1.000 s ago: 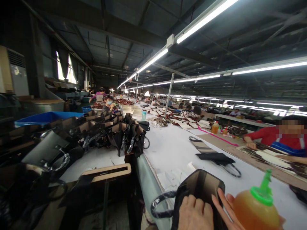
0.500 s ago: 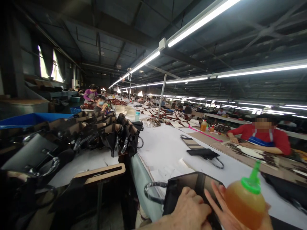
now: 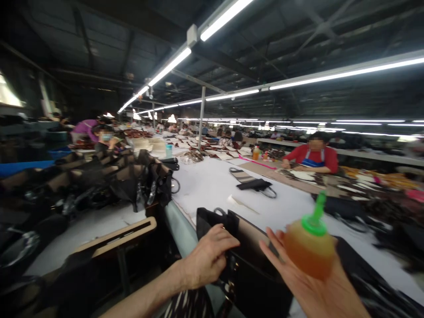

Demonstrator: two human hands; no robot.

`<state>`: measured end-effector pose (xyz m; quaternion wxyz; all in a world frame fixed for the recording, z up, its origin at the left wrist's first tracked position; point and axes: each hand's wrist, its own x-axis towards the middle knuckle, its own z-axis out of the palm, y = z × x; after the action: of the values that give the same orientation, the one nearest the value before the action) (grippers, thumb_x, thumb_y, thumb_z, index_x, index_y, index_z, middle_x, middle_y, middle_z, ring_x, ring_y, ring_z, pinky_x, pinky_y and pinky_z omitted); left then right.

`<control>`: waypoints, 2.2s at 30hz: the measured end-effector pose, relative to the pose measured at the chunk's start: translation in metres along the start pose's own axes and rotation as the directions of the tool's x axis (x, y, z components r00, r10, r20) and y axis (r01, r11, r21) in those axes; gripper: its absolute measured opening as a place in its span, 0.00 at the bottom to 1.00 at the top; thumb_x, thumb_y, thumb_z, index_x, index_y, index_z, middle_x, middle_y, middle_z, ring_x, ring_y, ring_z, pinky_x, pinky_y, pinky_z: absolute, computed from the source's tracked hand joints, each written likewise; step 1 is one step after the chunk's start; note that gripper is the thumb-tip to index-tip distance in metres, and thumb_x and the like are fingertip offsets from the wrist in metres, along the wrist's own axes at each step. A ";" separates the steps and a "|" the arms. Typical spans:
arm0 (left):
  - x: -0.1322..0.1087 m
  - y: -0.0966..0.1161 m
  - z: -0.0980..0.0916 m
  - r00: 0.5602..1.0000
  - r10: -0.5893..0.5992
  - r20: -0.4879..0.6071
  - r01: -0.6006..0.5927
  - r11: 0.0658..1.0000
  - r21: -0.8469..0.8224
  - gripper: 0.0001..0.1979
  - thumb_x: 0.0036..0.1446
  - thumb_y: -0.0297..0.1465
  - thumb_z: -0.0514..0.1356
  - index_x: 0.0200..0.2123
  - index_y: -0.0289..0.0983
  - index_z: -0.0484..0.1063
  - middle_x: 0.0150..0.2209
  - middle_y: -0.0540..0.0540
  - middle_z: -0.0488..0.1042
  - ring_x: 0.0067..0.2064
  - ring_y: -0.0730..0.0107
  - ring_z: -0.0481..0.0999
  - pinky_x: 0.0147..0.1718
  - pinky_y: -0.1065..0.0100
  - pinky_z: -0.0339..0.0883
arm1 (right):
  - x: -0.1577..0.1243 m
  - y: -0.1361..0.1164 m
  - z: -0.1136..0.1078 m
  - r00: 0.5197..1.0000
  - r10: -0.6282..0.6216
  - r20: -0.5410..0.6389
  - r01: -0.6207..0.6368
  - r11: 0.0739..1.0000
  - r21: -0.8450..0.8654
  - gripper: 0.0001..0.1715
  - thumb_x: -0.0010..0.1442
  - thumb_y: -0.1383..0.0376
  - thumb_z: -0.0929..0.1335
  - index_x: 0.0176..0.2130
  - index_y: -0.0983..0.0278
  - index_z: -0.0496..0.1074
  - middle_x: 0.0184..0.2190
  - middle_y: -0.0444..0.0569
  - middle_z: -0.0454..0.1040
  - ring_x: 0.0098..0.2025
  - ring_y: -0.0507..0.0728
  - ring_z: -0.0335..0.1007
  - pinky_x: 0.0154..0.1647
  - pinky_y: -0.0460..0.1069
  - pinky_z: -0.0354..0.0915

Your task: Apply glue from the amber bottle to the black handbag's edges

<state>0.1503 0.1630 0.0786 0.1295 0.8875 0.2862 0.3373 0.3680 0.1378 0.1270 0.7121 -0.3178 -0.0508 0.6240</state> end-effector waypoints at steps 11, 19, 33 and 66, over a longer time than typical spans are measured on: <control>0.008 -0.024 -0.008 0.825 -0.497 -0.268 0.497 0.865 -0.071 0.13 0.56 0.31 0.49 0.42 0.36 0.69 0.43 0.44 0.72 0.46 0.63 0.70 0.46 0.63 0.63 | -0.019 0.000 0.009 0.998 0.051 0.022 -0.054 0.988 0.145 0.16 0.63 0.57 0.62 0.39 0.67 0.70 0.38 0.57 0.71 0.51 0.69 0.64 0.45 0.70 0.62; 0.047 -0.037 -0.024 0.721 -0.692 0.026 0.662 0.700 0.270 0.37 0.45 0.53 0.55 0.52 0.34 0.61 0.50 0.36 0.68 0.45 0.49 0.71 0.42 0.58 0.64 | -0.016 0.005 0.012 0.998 0.067 0.011 -0.068 0.984 0.167 0.16 0.61 0.55 0.63 0.39 0.64 0.71 0.39 0.55 0.71 0.50 0.69 0.64 0.43 0.70 0.64; 0.066 -0.047 -0.010 0.648 -0.740 0.183 0.662 0.665 0.346 0.08 0.34 0.29 0.62 0.24 0.34 0.72 0.34 0.34 0.76 0.38 0.46 0.75 0.34 0.58 0.66 | -0.014 0.005 0.007 0.998 0.039 0.047 -0.046 0.989 0.142 0.17 0.60 0.54 0.65 0.40 0.65 0.70 0.37 0.53 0.70 0.52 0.67 0.62 0.46 0.68 0.64; 0.044 -0.072 0.027 0.762 -0.641 0.096 0.640 0.721 -0.267 0.19 0.43 0.43 0.61 0.34 0.36 0.64 0.30 0.47 0.71 0.34 0.63 0.70 0.32 0.67 0.61 | -0.004 0.005 -0.001 0.996 -0.044 0.081 0.028 0.983 0.181 0.16 0.60 0.55 0.65 0.39 0.65 0.72 0.35 0.51 0.73 0.47 0.65 0.67 0.49 0.68 0.62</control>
<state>0.1648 0.2460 0.0514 0.3631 0.7054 0.5236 0.3105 0.3632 0.1336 0.1244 0.7462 -0.2248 -0.0302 0.6259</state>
